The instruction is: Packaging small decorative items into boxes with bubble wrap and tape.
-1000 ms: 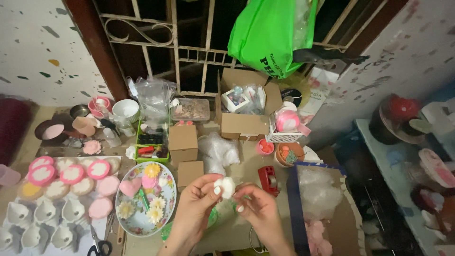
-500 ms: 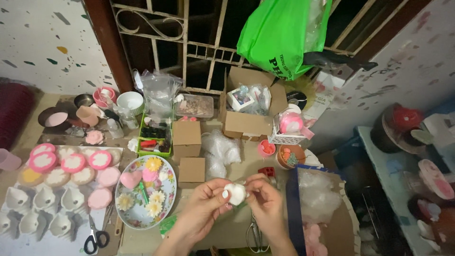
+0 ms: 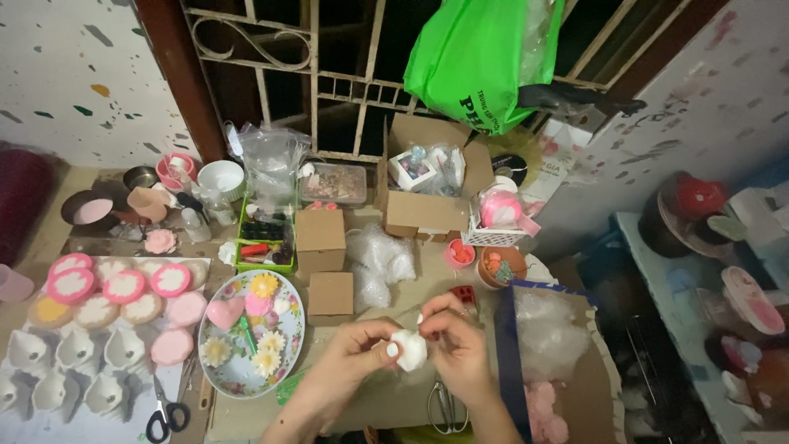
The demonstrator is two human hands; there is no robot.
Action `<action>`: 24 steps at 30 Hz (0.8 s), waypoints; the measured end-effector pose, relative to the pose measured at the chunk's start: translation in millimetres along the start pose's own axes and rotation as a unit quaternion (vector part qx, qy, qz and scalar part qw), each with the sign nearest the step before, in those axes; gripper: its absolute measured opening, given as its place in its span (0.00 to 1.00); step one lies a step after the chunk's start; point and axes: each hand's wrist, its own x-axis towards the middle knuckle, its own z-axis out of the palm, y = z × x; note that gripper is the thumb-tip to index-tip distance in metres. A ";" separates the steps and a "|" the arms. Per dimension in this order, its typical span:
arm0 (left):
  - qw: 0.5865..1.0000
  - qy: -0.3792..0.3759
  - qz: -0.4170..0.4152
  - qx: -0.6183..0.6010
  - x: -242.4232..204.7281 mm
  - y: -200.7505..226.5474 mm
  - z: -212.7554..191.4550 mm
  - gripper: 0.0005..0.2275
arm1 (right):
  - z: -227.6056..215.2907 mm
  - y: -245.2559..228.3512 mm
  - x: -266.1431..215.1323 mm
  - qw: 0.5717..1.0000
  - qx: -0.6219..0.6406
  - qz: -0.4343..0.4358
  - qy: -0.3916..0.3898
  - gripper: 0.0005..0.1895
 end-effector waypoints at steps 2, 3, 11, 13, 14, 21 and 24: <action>0.999 -0.045 -0.011 0.021 0.2 -7.3 -9.1 0.10 | 0.1 1.9 -4.5 0.997 0.059 0.039 -0.015 0.07; 0.995 -0.089 -0.021 0.042 0.2 -10.6 -14.0 0.11 | 0.7 3.0 -6.3 0.989 0.119 0.077 -0.031 0.07; 0.973 -0.190 -0.072 0.108 -14.7 18.6 -7.7 0.11 | -2.6 -30.0 0.9 0.990 0.059 -0.010 -0.126 0.14; 0.962 -0.224 -0.054 0.147 -17.6 16.9 -8.6 0.11 | -3.1 -37.0 1.7 0.987 0.072 -0.024 -0.142 0.15; 0.967 -0.215 -0.089 0.107 -18.8 13.9 -9.0 0.12 | -3.7 -38.8 1.6 0.988 0.044 -0.044 -0.141 0.15; 0.951 -0.212 -0.188 -0.125 -25.8 29.7 7.3 0.18 | -6.8 -55.2 -2.3 0.982 -0.068 -0.125 -0.127 0.14; 0.954 -0.161 -0.198 -0.160 -20.7 7.9 -3.6 0.18 | -11.6 -55.4 -0.4 0.973 -0.125 -0.142 -0.129 0.14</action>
